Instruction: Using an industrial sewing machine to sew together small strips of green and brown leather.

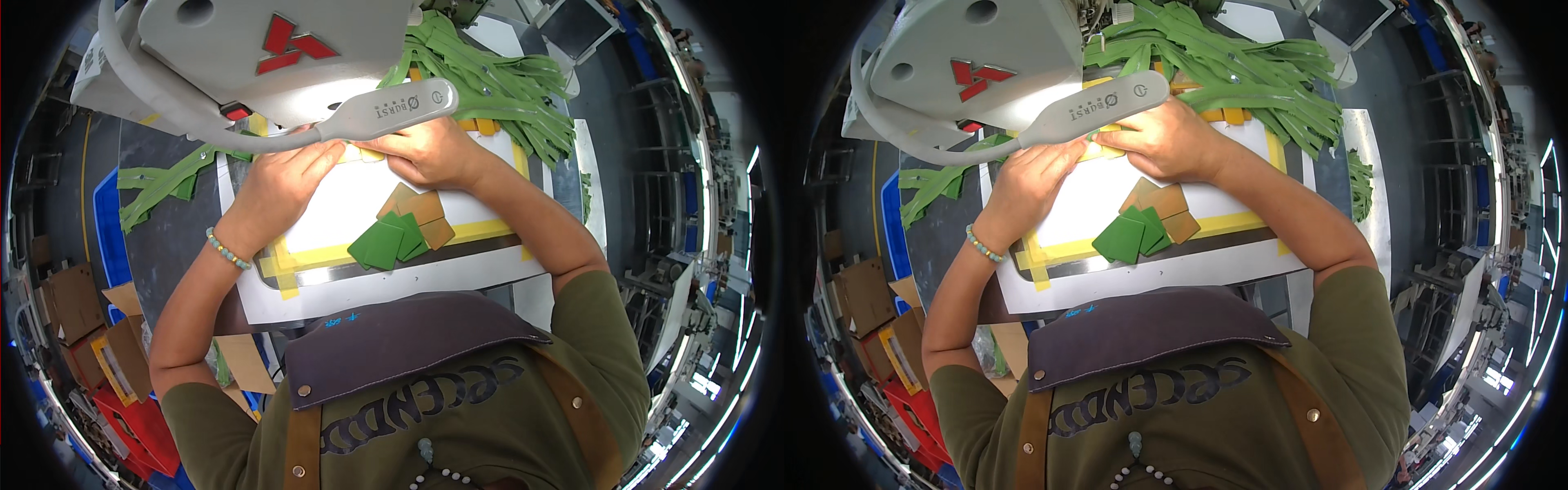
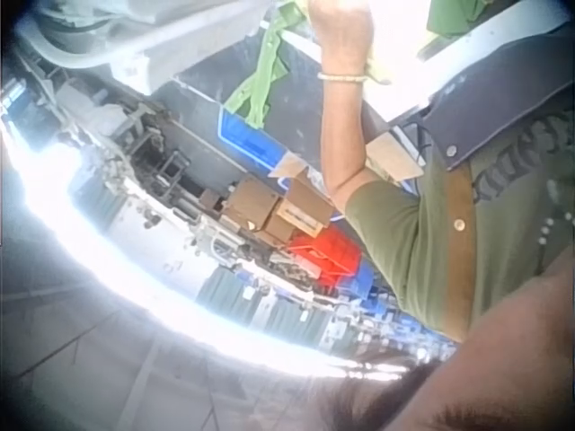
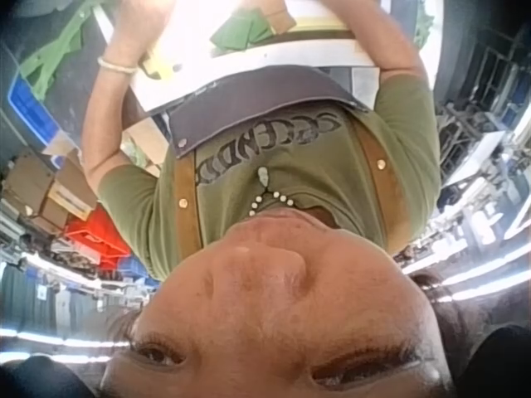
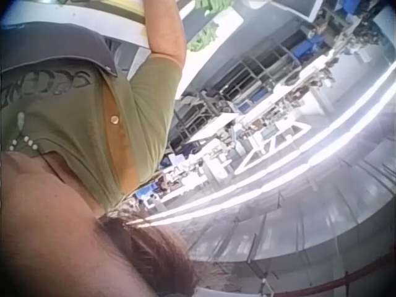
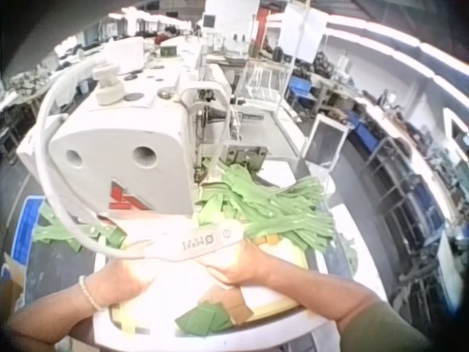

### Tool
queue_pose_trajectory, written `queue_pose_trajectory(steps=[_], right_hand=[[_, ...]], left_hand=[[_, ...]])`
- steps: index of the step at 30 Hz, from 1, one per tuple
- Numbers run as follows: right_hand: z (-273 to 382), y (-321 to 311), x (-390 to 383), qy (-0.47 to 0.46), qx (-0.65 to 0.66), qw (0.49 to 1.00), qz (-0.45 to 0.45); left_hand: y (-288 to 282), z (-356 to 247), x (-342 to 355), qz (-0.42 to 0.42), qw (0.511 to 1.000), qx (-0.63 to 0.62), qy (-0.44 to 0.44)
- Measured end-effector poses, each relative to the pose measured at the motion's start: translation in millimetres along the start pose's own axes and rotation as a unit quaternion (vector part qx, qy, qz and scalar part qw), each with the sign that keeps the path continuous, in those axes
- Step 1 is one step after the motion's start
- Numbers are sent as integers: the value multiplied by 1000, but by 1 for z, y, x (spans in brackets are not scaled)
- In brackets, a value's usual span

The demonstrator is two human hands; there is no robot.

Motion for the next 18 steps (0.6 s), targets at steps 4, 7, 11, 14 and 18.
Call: queue_pose_trajectory(steps=[4, 7, 11, 14, 18], right_hand=[[-2, -7, -2, 33, 5, 999, -11], [-1, -12, -3, 53, -2, 998, -28], [4, -17, 3, 24, -37, 999, -28], [7, -21, 5, 15, -52, 999, -3], [5, -26, 4, 10, -49, 998, 28]], left_hand=[[-7, -3, 11, 31, 999, 2, -9], [-7, -4, 12, 47, 999, 15, -4], [-11, -7, 16, 34, 998, 37, 22], [-8, -6, 13, 36, 998, 48, 24], [-8, -6, 14, 29, 998, 34, 34]])
Point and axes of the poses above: each hand's wrist, its own x-axis towards the middle knuckle, its own y-axis out of the palm, z = x × y, the point moved 2 cm from there along x, towards the middle knuckle, and after that the axes turned 4 degrees about -z, right-handed, at the moved point
